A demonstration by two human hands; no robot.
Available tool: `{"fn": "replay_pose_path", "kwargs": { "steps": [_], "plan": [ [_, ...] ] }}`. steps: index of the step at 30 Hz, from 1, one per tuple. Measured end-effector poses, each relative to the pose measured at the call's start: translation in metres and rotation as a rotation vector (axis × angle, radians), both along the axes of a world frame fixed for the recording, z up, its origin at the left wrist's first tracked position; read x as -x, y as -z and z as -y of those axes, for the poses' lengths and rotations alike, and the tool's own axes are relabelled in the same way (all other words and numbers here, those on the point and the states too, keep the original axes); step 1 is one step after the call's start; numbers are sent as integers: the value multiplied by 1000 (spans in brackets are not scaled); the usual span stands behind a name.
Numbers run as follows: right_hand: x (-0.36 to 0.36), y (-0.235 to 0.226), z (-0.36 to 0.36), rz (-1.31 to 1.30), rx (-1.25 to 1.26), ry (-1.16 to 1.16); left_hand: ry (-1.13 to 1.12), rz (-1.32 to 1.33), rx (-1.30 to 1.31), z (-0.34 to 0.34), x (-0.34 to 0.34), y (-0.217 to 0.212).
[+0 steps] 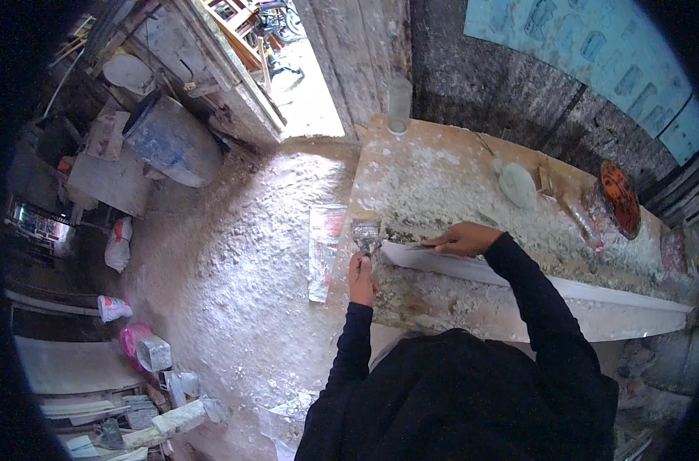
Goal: The person uses a scraper and a brush to remove dried plaster from a long white molding piece resting on a workbench. They repeatedly scrape along the surface and edges, then brush away the debris, continuing the process along the length of the piece.
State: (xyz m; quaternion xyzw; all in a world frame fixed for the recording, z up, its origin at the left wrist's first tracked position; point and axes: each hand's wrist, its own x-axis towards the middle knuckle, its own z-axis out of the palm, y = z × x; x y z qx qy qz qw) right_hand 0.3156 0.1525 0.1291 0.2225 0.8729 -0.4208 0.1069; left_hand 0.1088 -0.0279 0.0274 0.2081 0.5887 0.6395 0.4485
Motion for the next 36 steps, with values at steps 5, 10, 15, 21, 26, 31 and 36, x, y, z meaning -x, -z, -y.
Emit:
{"fn": "replay_pose_path", "kwargs": {
  "steps": [5,10,15,21,26,31,36],
  "plan": [
    [7,2,-1,-25,-26,43,-8,40,-14,-10,0,-9],
    [26,5,5,23,-123,27,-58,108,-13,-14,-8,-10],
    [10,4,5,-28,-128,3,-66,120,-31,-15,-11,-13],
    [46,12,16,-19,-251,42,-97,96,-26,-18,-15,-7],
    [-10,-8,10,-186,-365,162,-110,59,-49,-15,-17,-10],
    [-101,-55,44,52,-547,404,-159,89,46,-17,-20,1],
    [-164,-24,87,123,-575,527,-184,45,11,-22,-24,0]
  ]
}}
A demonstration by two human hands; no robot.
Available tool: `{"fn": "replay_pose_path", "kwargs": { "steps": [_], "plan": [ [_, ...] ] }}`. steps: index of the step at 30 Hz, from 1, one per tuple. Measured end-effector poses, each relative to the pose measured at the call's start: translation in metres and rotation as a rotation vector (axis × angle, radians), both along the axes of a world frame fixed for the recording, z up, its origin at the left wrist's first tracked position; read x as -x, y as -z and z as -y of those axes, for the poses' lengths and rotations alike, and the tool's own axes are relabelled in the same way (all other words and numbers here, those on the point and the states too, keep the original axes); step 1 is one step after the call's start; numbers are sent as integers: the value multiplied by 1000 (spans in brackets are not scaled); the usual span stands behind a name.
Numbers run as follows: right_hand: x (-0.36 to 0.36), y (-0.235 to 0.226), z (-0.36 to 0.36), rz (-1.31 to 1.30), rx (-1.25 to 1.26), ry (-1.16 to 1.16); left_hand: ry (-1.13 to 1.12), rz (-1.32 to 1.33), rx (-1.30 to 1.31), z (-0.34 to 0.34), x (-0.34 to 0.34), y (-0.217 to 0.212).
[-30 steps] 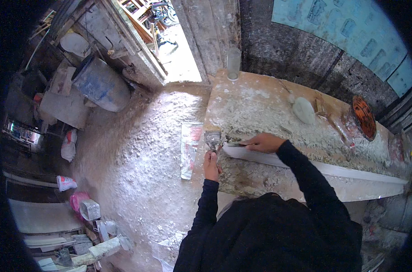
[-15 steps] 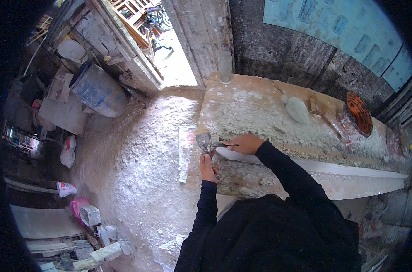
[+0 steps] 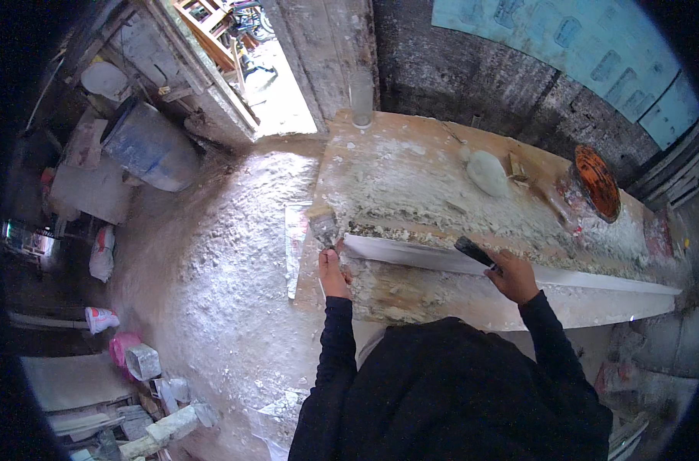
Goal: The person uses a scraper and a brush to remove dried plaster from a long white molding piece resting on a workbench. They repeatedly scrape along the surface and edges, then brush away the debris, continuing the process along the length of the piece.
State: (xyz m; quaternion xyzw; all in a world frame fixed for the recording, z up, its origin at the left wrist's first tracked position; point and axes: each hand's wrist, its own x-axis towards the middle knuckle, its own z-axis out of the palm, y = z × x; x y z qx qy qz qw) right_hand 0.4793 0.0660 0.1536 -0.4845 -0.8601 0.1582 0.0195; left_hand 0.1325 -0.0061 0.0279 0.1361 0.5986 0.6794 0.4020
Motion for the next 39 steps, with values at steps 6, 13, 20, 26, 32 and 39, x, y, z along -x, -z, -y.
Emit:
{"fn": "replay_pose_path", "kwargs": {
  "steps": [6,13,20,26,32,39],
  "plan": [
    [-10,21,23,-91,47,156,15,-31,-68,-4,0,-5],
    [-29,49,21,-99,94,178,57,-79,-67,-11,0,-10],
    [-15,41,13,-64,200,260,81,-128,-36,-10,3,-8],
    [-23,61,5,-181,244,283,79,-158,-12,-16,1,-7],
    [-9,54,-13,-443,573,521,139,-280,61,-42,11,-1],
    [3,74,-29,-658,553,577,180,-839,137,-85,23,21]
  ]
}}
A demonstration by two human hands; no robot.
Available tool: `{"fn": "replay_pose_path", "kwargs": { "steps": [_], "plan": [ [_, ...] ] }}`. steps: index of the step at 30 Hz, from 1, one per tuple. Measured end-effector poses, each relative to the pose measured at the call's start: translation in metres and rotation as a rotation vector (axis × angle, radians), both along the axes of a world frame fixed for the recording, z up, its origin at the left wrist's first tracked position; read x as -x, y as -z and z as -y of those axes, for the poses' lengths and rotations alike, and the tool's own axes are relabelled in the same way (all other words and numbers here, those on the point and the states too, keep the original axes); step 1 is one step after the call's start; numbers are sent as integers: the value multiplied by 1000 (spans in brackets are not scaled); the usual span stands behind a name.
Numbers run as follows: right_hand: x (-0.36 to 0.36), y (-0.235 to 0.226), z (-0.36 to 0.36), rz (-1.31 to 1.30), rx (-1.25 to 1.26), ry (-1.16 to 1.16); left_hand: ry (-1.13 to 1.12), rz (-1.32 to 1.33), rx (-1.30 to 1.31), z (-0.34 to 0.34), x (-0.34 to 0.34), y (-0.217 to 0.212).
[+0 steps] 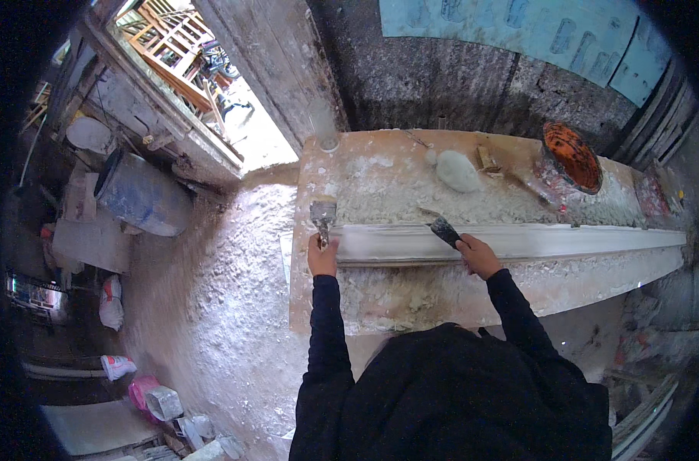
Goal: The person uses a scraper and a brush to remove dried plaster from a long white molding piece resting on a workbench. They repeatedly scrape along the surface and edges, then brush away the debris, continuing the process along the length of the piece.
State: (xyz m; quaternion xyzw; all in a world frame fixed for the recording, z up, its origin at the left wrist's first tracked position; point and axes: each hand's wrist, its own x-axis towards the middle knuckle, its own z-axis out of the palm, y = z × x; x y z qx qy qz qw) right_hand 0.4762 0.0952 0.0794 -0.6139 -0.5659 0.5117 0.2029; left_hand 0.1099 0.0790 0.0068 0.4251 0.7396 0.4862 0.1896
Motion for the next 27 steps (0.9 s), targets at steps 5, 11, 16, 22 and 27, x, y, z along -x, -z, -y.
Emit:
{"fn": "replay_pose_path", "kwargs": {
  "steps": [5,11,16,22,27],
  "plan": [
    [-18,-14,4,19,-12,115,83,-104,129,-7,14,-7],
    [-66,-4,8,23,-46,195,113,60,86,-9,25,-8],
    [-92,0,0,41,-23,10,35,185,27,-6,13,-4],
    [-63,-20,-3,141,-180,-254,-100,383,52,34,-18,-7],
    [-39,-13,-15,196,-270,-376,-144,297,74,85,-53,-33]
  ]
}}
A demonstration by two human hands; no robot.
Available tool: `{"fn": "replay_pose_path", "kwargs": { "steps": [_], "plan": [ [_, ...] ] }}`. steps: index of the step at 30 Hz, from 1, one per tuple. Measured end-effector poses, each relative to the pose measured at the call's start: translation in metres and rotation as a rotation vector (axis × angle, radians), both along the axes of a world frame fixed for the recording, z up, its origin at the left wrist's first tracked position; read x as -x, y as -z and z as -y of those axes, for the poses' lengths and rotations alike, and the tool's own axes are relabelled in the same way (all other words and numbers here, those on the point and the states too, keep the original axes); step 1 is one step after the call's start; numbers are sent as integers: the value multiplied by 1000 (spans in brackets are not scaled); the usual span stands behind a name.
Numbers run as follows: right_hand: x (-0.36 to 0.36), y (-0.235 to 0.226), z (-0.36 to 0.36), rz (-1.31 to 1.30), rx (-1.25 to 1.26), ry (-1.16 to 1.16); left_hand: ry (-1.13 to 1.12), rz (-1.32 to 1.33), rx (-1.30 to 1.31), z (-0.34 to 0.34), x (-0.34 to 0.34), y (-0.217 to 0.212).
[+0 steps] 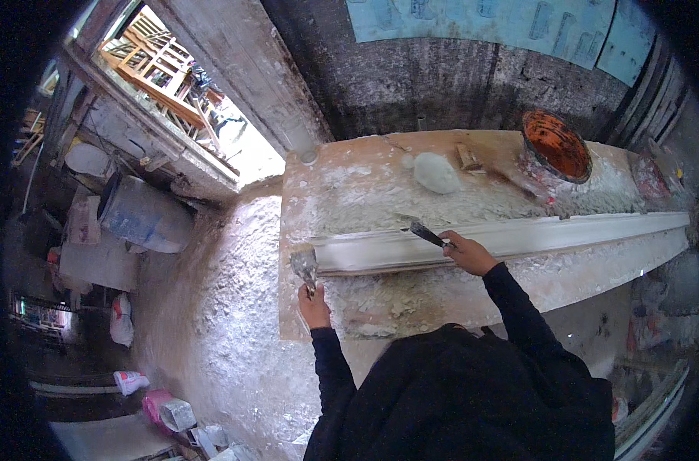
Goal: The person uses a scraper and a brush to remove dried plaster from a long white molding piece resting on a workbench. They repeatedly scrape along the surface and edges, then brush away the debris, continuing the process along the length of the piece.
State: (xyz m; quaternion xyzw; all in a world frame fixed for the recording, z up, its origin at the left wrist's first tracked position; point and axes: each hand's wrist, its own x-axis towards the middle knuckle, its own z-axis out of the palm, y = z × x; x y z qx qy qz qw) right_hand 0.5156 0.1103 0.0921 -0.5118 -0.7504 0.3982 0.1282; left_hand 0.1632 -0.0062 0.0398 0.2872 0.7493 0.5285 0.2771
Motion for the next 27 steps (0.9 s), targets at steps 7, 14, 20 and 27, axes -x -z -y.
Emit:
{"fn": "replay_pose_path", "kwargs": {
  "steps": [7,14,20,27],
  "plan": [
    [41,-3,-30,-161,294,54,-88,43,-26,63,14,30],
    [91,13,-56,-247,431,-80,-192,219,-84,92,5,11],
    [184,8,-55,-131,253,-184,-241,163,-31,106,4,14],
    [237,9,-66,18,72,-199,-196,257,-39,110,13,17]
  ]
}}
